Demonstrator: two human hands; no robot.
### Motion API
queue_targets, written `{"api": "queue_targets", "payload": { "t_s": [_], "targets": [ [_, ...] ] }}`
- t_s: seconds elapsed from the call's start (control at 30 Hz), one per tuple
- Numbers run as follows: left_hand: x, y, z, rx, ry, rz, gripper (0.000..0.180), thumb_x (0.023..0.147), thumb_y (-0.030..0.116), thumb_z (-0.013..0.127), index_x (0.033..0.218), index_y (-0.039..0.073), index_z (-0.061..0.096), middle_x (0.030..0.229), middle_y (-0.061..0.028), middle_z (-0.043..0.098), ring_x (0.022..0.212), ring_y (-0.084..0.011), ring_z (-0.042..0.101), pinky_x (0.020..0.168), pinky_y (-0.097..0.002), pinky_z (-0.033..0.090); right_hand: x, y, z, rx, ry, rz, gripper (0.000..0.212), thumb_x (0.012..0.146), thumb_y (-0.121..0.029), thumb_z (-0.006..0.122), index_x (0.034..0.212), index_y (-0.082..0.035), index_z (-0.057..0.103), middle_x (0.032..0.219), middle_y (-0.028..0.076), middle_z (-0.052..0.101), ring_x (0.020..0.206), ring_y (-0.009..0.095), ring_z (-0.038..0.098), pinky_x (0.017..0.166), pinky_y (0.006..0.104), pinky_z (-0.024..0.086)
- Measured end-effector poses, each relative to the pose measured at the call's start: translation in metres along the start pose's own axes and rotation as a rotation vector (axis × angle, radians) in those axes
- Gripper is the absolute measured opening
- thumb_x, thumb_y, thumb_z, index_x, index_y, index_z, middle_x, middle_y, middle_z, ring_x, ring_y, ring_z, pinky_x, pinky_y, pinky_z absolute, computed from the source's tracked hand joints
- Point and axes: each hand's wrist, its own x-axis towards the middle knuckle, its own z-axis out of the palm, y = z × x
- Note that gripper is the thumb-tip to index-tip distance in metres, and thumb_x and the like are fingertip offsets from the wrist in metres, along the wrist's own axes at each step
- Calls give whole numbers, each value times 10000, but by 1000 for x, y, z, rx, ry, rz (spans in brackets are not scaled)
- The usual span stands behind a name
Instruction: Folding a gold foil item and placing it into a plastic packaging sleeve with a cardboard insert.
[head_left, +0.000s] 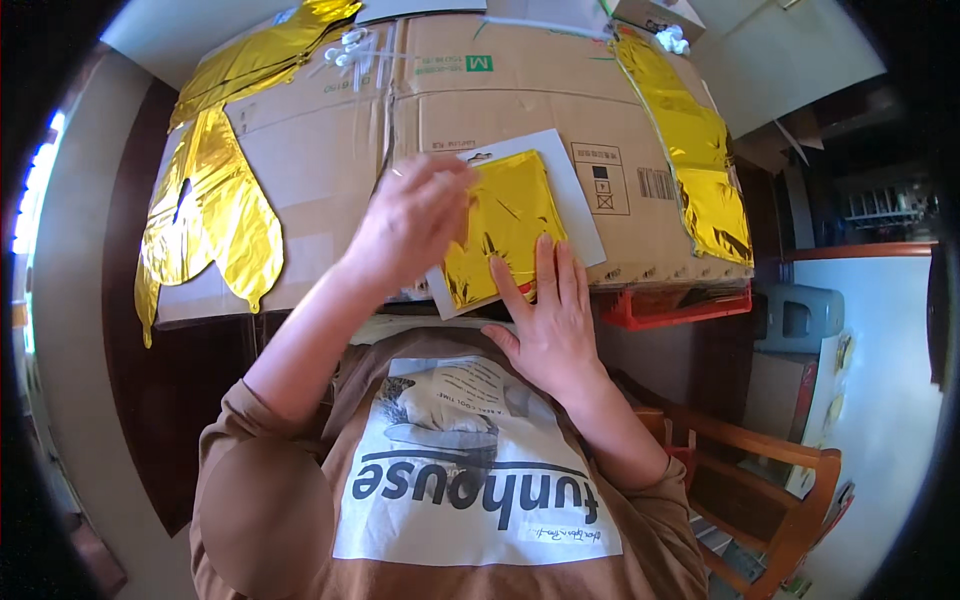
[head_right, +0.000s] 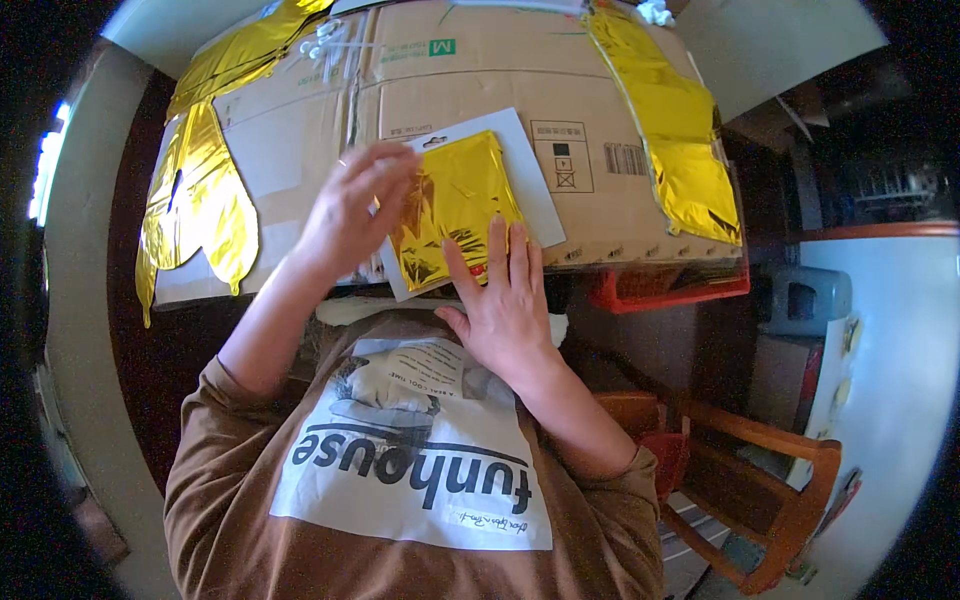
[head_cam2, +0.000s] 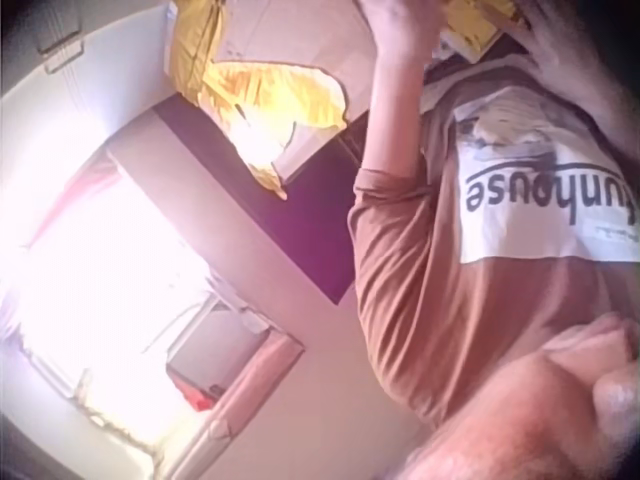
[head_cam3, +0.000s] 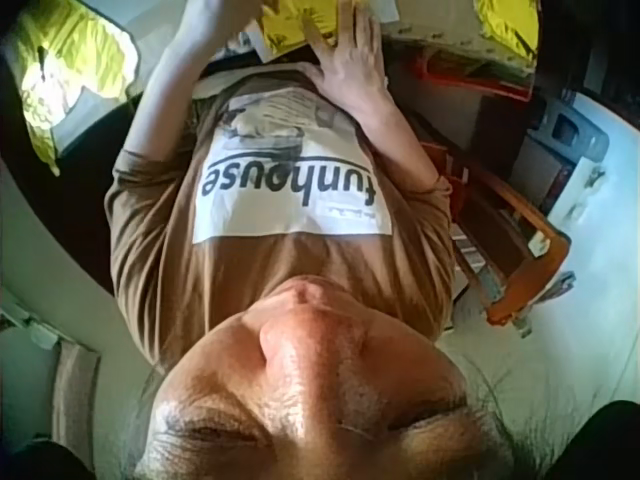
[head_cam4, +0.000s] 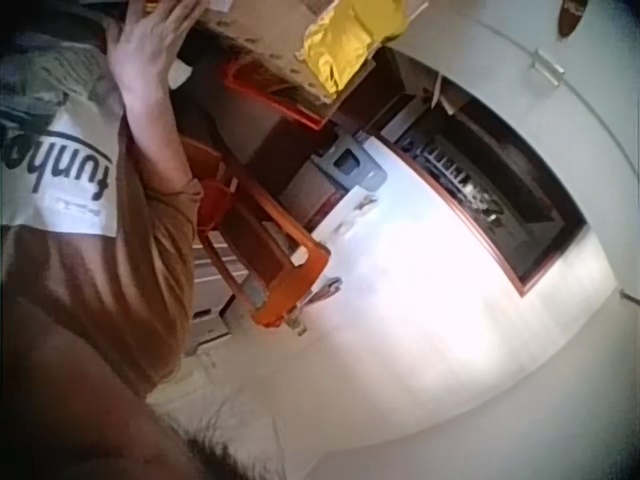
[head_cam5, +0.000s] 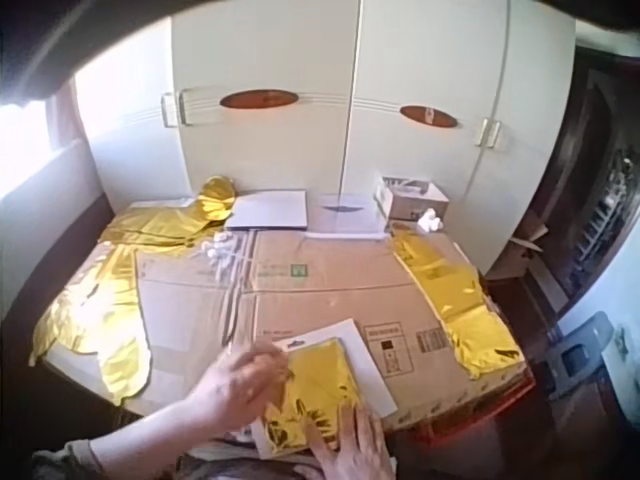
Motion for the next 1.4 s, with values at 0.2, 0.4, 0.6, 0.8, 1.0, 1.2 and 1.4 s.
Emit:
{"api": "queue_targets", "payload": {
  "t_s": [0.2,0.4,0.6,0.8,1.0,1.2,1.4],
  "targets": [
    [-20,5,17,258,-21,-42,248,859,52,694,1104,16,675,1099,-133,647,1060,-327,625,940,-434,509,-1,1,1,-10,4,-18,814,831,-459,759,1530,-191,439,1541,394,280,1410,575,303,1163,639,256],
    [-21,-23,2,131,13,-94,167,890,102,696,1038,29,721,1063,-101,709,996,-317,648,916,-422,516,1,3,0,-23,44,-30,706,906,-441,691,1523,-196,452,1550,360,312,1412,541,329,1158,618,276],
    [-11,-44,-10,32,-90,-90,167,880,91,706,1031,29,744,1056,-105,724,994,-312,657,922,-414,526,14,17,-10,52,227,-81,493,946,-329,664,1374,-90,608,1449,247,514,1287,423,492,1085,526,379],
    [-11,-48,-12,-5,-98,-105,174,881,76,699,1042,27,742,1081,-112,724,1009,-321,669,924,-414,538,78,24,-7,90,221,-166,589,935,-329,682,1434,-54,535,1521,232,444,1431,424,378,1180,583,267],
    [-20,-49,-10,-67,-4,-128,146,865,53,670,994,9,725,1062,-107,726,1001,-314,663,924,-414,527,104,24,16,43,-24,-207,753,976,-470,581,1573,-78,342,1640,240,250,1527,431,204,1230,601,102],
    [-28,-53,-14,1,-67,-106,206,873,89,697,1070,34,721,1188,-113,702,1078,-325,654,960,-435,517,103,24,19,33,-34,-222,789,976,-548,538,1591,-106,317,1648,250,222,1535,434,180,1217,633,80],
    [-34,-24,-15,215,33,-21,389,818,236,780,1151,58,686,1276,-129,629,1178,-358,593,1029,-499,455,104,22,16,10,-58,-206,841,952,-593,552,1598,-116,303,1655,251,203,1540,429,167,1214,640,78]
  ]
}}
